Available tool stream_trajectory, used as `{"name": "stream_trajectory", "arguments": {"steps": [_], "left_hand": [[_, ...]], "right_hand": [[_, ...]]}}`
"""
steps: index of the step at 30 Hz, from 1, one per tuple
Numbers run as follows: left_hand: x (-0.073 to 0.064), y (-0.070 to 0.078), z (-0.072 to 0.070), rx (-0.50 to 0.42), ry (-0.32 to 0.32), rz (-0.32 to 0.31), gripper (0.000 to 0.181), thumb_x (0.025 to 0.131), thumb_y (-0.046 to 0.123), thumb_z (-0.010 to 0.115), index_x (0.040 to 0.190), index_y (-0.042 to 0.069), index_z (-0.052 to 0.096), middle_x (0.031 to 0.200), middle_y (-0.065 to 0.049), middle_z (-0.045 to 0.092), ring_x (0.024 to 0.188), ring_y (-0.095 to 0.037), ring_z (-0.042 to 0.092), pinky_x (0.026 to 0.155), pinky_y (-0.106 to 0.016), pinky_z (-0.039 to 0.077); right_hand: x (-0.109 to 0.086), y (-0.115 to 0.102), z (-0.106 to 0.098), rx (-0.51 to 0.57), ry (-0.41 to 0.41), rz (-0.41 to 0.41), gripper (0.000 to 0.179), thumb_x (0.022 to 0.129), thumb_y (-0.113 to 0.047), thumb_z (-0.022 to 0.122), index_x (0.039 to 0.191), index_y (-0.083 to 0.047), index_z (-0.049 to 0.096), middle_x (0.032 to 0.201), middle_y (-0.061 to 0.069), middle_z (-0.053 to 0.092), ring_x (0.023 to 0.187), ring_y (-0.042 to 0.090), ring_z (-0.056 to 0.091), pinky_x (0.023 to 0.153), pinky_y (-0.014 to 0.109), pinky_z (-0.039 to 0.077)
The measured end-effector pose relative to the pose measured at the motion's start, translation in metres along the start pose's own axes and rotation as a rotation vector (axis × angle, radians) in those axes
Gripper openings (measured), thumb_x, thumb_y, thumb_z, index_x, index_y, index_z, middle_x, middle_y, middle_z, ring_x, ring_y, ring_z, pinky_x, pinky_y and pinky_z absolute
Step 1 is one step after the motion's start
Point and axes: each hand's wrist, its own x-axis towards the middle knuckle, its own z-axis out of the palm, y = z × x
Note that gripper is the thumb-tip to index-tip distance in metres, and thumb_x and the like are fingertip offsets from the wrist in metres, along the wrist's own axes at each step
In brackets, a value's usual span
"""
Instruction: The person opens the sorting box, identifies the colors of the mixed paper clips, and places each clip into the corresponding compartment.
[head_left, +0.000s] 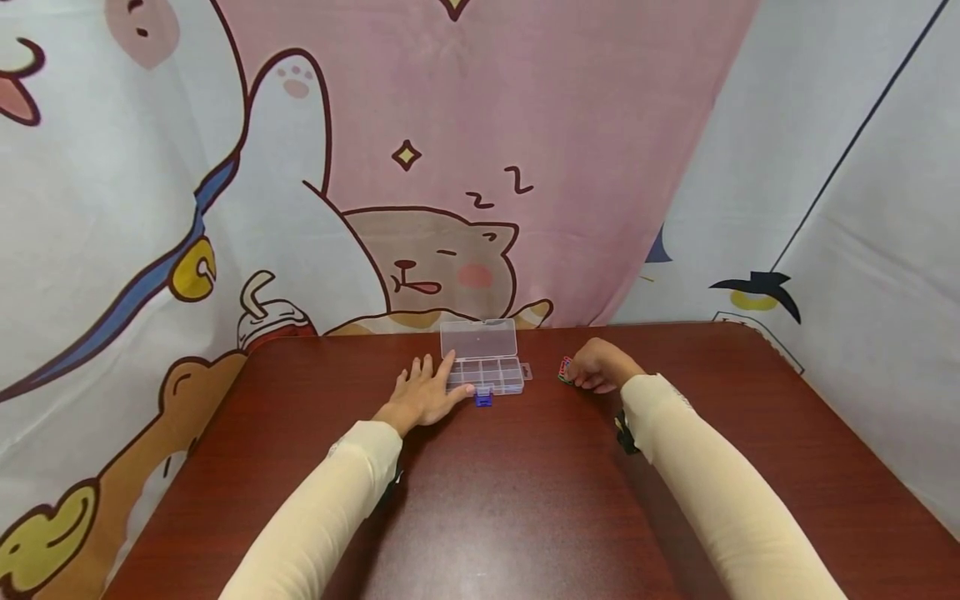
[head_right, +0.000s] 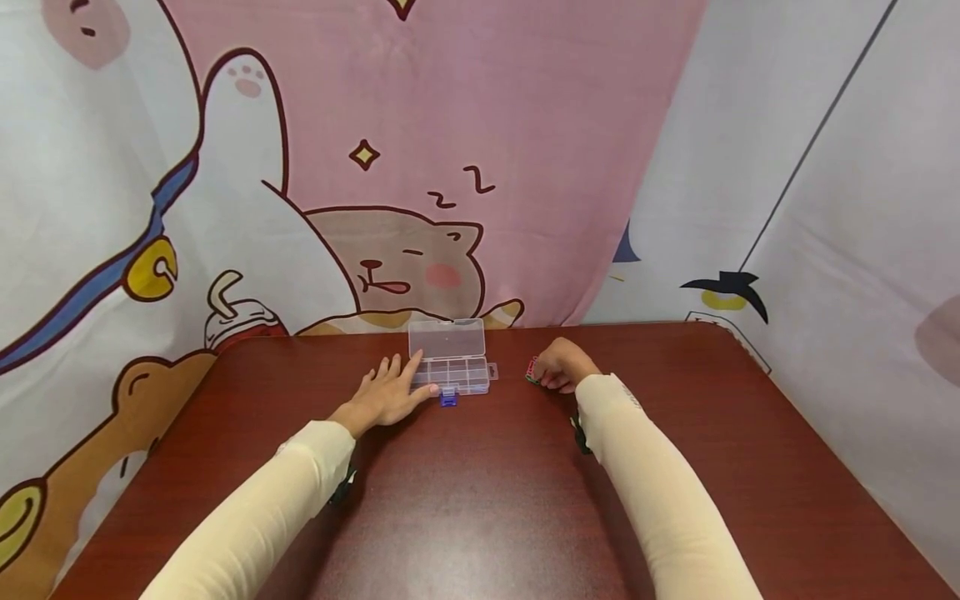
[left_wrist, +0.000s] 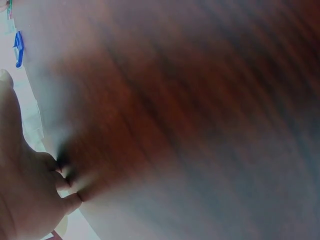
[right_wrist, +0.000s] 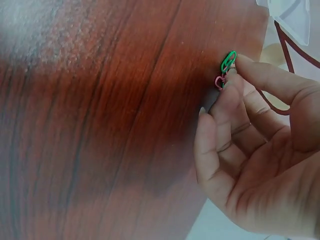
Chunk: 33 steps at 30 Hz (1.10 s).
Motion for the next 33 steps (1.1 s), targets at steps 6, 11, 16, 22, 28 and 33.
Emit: {"name": "stream_trajectory", "arguments": {"steps": [6, 11, 16, 22, 28, 33], "left_hand": [[-0.001, 0.000, 0.000, -0.007, 0.006, 0.001, 0.085, 0.092, 0.074, 0.030, 0.158, 0.028, 0.004, 0.161, -0.022, 0.012, 0.148, -0.041, 0.009, 0.117, -0.057, 0.009], [-0.001, 0.000, 0.000, -0.007, 0.002, -0.002, 0.085, 0.092, 0.074, 0.030, 0.158, 0.028, 0.004, 0.161, -0.022, 0.012, 0.148, -0.041, 0.009, 0.117, -0.057, 0.009], [-0.001, 0.001, 0.000, -0.005, -0.003, -0.002, 0.085, 0.092, 0.074, 0.030, 0.158, 0.028, 0.003, 0.161, -0.022, 0.011, 0.148, -0.041, 0.008, 0.117, -0.057, 0.009], [-0.001, 0.000, -0.002, -0.014, 0.003, 0.000, 0.085, 0.092, 0.073, 0.031, 0.158, 0.027, 0.003, 0.161, -0.023, 0.011, 0.148, -0.041, 0.008, 0.117, -0.057, 0.008], [-0.001, 0.000, -0.002, -0.015, 0.001, 0.000, 0.085, 0.093, 0.073, 0.031, 0.158, 0.027, 0.003, 0.161, -0.023, 0.011, 0.148, -0.041, 0.008, 0.117, -0.057, 0.008], [-0.001, 0.000, -0.001, -0.016, -0.006, 0.001, 0.085, 0.092, 0.073, 0.031, 0.158, 0.028, 0.003, 0.161, -0.023, 0.011, 0.148, -0.041, 0.008, 0.117, -0.057, 0.008]], "right_hand": [[0.003, -0.007, 0.005, -0.198, 0.053, -0.036, 0.012, 0.081, -0.013, 0.071, 0.079, -0.002, 0.072, 0.072, 0.004, 0.069, 0.066, 0.018, 0.065, 0.063, 0.037, 0.056], [0.006, -0.012, 0.008, -0.362, 0.103, -0.026, 0.013, 0.079, -0.014, 0.072, 0.073, -0.003, 0.074, 0.069, 0.005, 0.070, 0.062, 0.018, 0.065, 0.058, 0.035, 0.055], [0.012, -0.016, 0.009, -0.435, 0.123, 0.004, 0.012, 0.079, -0.016, 0.073, 0.071, -0.007, 0.075, 0.068, 0.005, 0.070, 0.063, 0.020, 0.065, 0.054, 0.033, 0.052], [0.012, -0.020, 0.010, -0.445, 0.163, 0.023, 0.009, 0.077, -0.015, 0.076, 0.073, -0.008, 0.075, 0.070, 0.005, 0.071, 0.067, 0.021, 0.067, 0.054, 0.036, 0.051], [0.007, -0.024, 0.013, -0.482, 0.185, 0.008, 0.008, 0.077, -0.014, 0.075, 0.072, -0.007, 0.073, 0.068, 0.004, 0.070, 0.068, 0.019, 0.068, 0.055, 0.036, 0.049], [0.006, -0.022, 0.014, -0.455, 0.188, -0.002, 0.008, 0.076, -0.012, 0.074, 0.073, -0.006, 0.072, 0.065, 0.006, 0.068, 0.064, 0.019, 0.067, 0.052, 0.034, 0.050]]}}
